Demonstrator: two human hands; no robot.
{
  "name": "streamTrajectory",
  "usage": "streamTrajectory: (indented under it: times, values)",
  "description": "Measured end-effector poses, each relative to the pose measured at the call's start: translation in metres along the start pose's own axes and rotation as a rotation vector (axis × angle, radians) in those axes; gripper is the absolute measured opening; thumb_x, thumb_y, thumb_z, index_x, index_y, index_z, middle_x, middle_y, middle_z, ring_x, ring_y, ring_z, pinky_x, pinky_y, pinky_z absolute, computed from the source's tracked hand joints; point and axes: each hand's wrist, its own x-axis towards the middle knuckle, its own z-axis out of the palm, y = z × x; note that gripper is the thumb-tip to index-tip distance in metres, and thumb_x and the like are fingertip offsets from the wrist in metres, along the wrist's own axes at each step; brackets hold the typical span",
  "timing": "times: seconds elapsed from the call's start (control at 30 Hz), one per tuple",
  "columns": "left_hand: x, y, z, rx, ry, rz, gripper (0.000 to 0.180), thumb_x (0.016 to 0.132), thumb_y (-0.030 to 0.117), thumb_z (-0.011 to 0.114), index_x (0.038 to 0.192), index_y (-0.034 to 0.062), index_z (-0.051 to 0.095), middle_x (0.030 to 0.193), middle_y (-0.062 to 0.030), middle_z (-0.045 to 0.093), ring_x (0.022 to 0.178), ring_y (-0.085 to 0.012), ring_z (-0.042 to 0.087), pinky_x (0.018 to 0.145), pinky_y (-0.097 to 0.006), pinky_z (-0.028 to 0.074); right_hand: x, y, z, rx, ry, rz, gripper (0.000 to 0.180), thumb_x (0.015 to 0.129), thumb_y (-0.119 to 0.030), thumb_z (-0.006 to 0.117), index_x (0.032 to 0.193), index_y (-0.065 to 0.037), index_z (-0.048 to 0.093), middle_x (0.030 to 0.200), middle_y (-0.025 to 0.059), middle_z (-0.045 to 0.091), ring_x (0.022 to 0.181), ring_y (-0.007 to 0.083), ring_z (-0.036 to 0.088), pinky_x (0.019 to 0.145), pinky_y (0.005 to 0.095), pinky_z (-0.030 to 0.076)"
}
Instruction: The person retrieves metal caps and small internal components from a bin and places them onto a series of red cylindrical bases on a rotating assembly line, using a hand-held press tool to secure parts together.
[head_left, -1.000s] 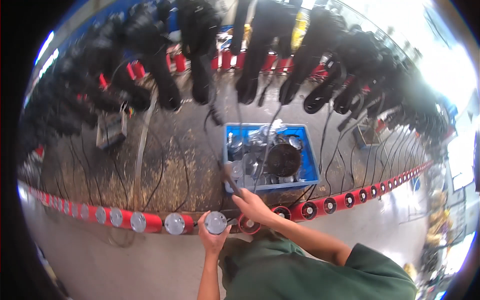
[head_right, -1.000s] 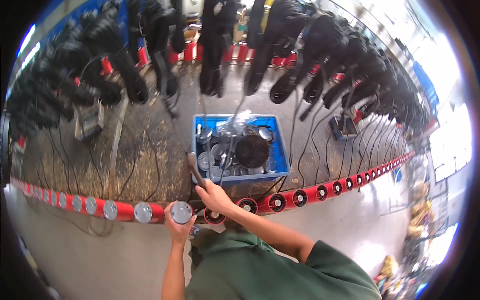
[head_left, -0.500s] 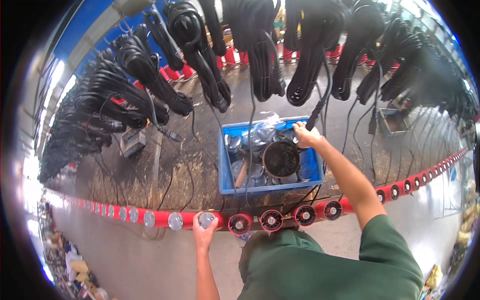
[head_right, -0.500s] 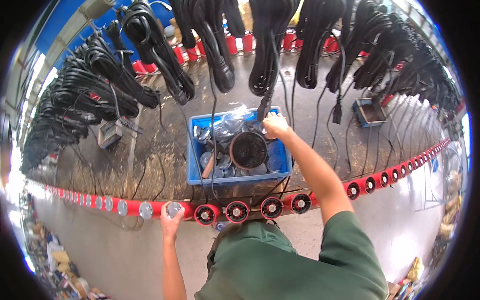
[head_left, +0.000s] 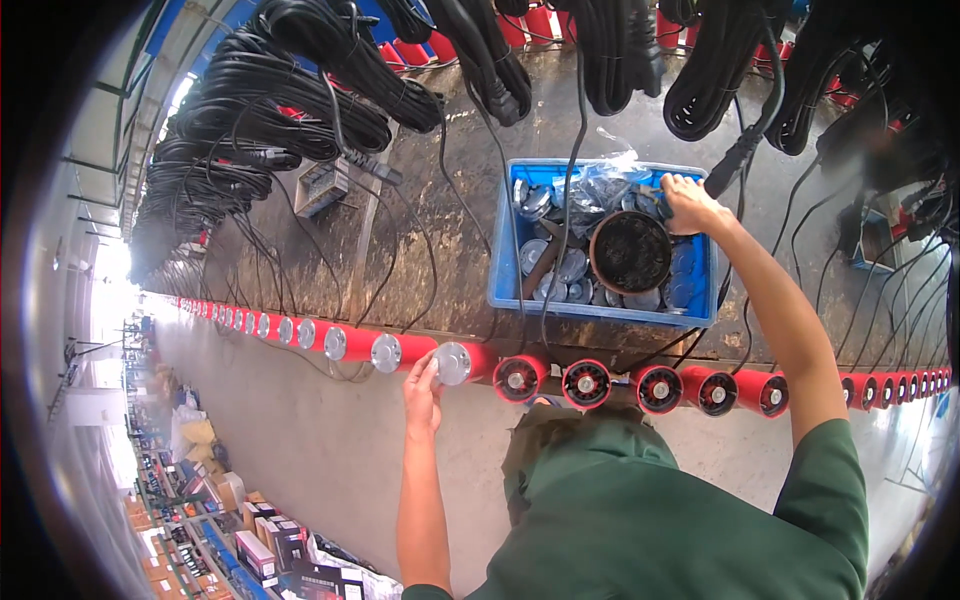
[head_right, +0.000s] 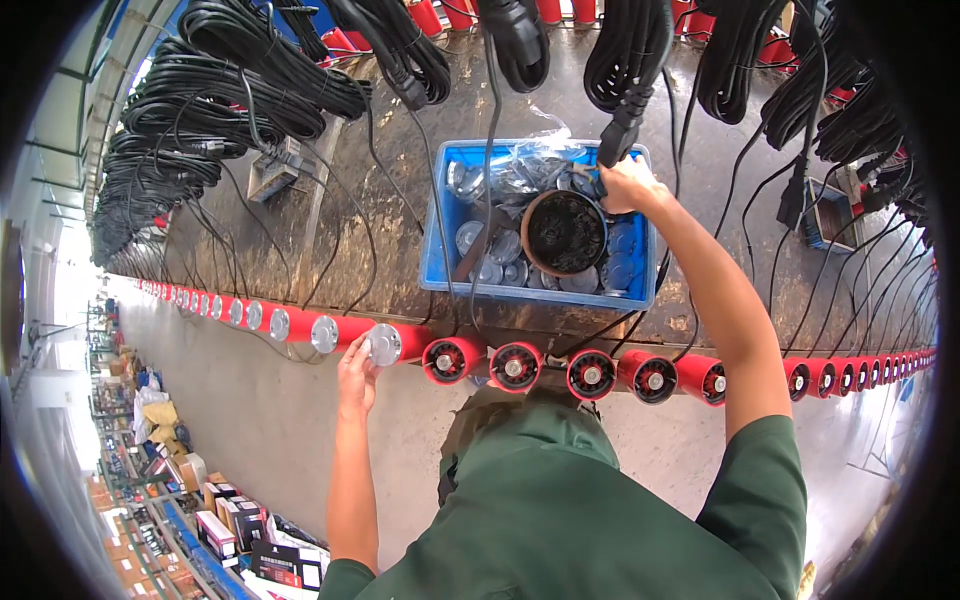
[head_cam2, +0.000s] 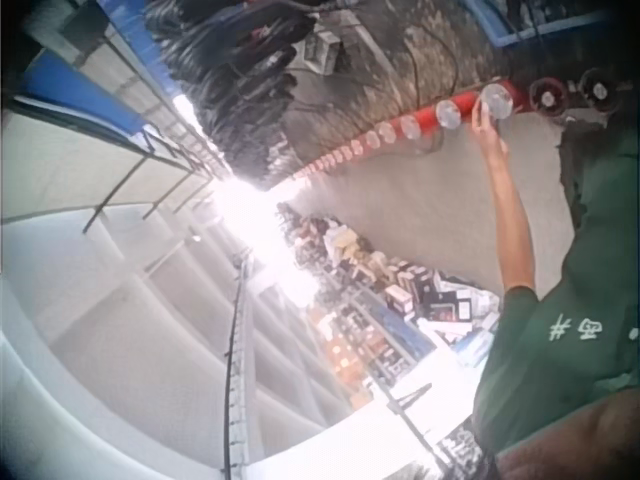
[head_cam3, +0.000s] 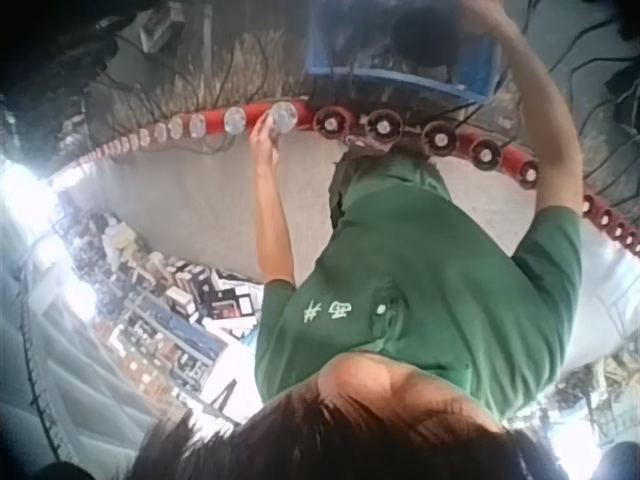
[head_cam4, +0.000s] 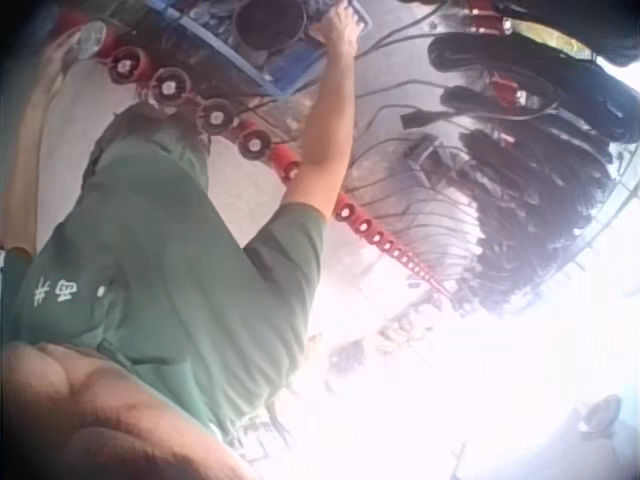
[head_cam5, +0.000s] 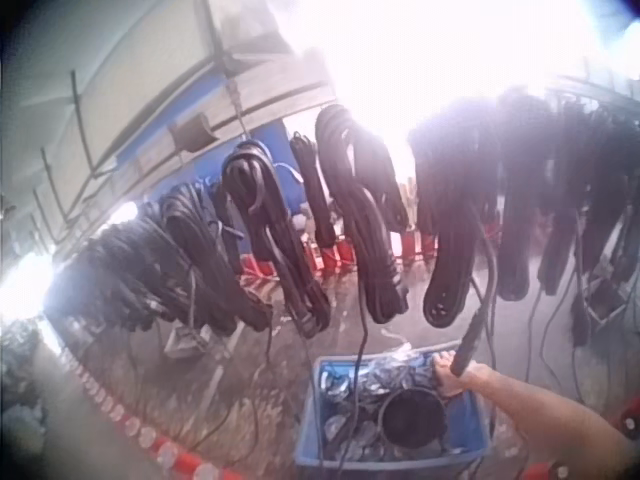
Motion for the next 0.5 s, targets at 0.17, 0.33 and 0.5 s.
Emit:
streamTrajectory:
  times: [0.17,0.33,0.5]
  values:
    - [0.010,-0.004,-0.007,-0.037,-0.045,0.013,0.028,0.104,0.011,0.065,0.132,0.0071,0.071,0.124,-0.0036,0.074,0.115,-0.0140,0.068,0.096,-0.031,0.055,-0.029,-0.033,-0.019,0.073,0.577,-0.003,0.042,0.097,-0.023,0.066,0.130,-0.003,0.050,0.114,0.0243,0.060,0.112,0.0465,0.061,0.092,0.0564,0.050]
    - [0.011,-0.023,-0.015,0.065,-0.082,0.216,0.041,0.100,0.018,0.073,0.137,0.0022,0.064,0.130,-0.0093,0.071,0.119,-0.0206,0.067,0.102,-0.035,0.053,-0.116,-0.164,-0.045,0.222,0.377,-0.058,0.055,0.080,-0.015,0.078,0.127,-0.002,0.053,0.116,0.0232,0.058,0.111,0.0458,0.061,0.093,0.0533,0.054]
    - [0.013,-0.024,0.004,0.456,-0.240,0.576,0.096,0.071,0.031,0.099,0.148,0.0015,0.049,0.142,-0.0200,0.060,0.132,-0.0356,0.059,0.113,-0.047,0.047,-0.158,-0.303,-0.055,0.078,-0.134,-0.391,0.073,0.069,-0.010,0.083,0.134,0.004,0.052,0.122,0.0244,0.054,0.124,0.0428,0.055,0.107,0.0469,0.050]
